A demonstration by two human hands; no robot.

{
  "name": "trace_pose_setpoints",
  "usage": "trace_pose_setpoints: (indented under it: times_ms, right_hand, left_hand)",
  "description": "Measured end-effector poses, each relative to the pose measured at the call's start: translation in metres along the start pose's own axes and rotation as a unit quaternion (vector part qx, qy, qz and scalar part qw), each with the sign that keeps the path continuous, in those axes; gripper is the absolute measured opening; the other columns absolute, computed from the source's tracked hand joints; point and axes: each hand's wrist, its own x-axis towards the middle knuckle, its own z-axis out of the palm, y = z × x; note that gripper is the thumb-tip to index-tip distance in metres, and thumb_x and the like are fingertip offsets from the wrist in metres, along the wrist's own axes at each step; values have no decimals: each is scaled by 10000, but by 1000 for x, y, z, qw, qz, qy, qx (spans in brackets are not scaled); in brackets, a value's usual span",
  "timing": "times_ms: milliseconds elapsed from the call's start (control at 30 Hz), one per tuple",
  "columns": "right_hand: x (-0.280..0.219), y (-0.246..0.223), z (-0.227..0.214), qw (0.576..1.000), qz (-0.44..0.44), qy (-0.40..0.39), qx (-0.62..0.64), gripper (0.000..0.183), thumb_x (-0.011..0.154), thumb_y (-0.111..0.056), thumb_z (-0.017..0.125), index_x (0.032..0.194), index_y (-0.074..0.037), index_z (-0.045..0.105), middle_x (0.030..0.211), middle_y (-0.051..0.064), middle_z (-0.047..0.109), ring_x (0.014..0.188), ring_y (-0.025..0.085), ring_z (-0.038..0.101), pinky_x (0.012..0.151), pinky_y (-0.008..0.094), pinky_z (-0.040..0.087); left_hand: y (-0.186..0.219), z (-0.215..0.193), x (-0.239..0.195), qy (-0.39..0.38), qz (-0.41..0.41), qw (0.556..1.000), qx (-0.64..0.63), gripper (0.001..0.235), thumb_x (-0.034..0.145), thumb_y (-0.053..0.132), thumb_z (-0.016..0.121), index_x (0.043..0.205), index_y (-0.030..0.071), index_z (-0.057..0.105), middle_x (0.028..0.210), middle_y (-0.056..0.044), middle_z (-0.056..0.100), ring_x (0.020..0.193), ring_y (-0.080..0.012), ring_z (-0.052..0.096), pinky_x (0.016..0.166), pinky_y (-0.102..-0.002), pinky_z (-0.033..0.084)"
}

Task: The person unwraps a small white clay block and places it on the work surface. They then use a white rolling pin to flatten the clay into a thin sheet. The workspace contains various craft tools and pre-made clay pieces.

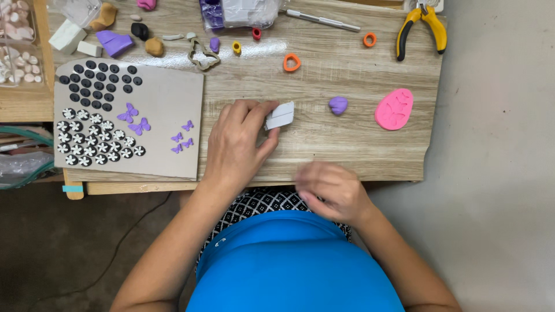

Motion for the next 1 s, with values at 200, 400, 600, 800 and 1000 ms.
trace_pose_setpoints:
  times_ms: [200, 400, 600, 800, 1000]
  right_hand:
    - [-1, 40, -25, 973, 98, 101, -184, 79, 926, -144, 755, 919, -72, 787, 949, 102, 757, 830, 326, 724, 747, 420, 581]
    - [46, 45, -53, 945, 158, 19, -287, 554, 906, -124, 809, 1415, -15, 618, 1199, 251, 579, 976, 437, 599, 892, 569, 506]
    - [45, 62, -52, 956, 181, 36, -230, 343, 894, -251, 871, 1124, -47, 721, 960, 97, 677, 841, 321, 655, 809, 445, 531]
    - [92, 53, -37, 968, 171, 14, -182, 340, 909, -212, 843, 1190, -50, 743, 1018, 114, 679, 917, 325, 691, 818, 418, 560]
    - [148, 52, -1, 982, 72, -51, -169, 355, 915, -139, 798, 1230, -13, 695, 996, 163, 652, 946, 389, 683, 828, 474, 568]
  left_hand:
    - [-3, -6, 5, -14, -3, 1000, -12, 358, 877, 188, 752, 1221, 98, 710, 982, -100, 610, 892, -355, 634, 730, -465, 544]
    - [-7, 4, 7, -46, 28, 999, -8, 341, 867, 227, 753, 1193, 135, 724, 985, -72, 631, 940, -316, 636, 768, -427, 552]
    - [-10, 1, 19, -63, 33, 997, -20, 341, 869, 215, 747, 1192, 107, 721, 979, -96, 644, 962, -339, 635, 782, -447, 540]
    - [-2, 10, 24, -80, 115, 988, -61, 301, 875, 176, 731, 1142, 37, 720, 972, -161, 666, 982, -374, 636, 812, -478, 522]
    - [-17, 13, 9, -137, 82, 987, -5, 389, 827, 313, 779, 1129, 80, 701, 1051, -105, 636, 1077, -312, 581, 892, -450, 479]
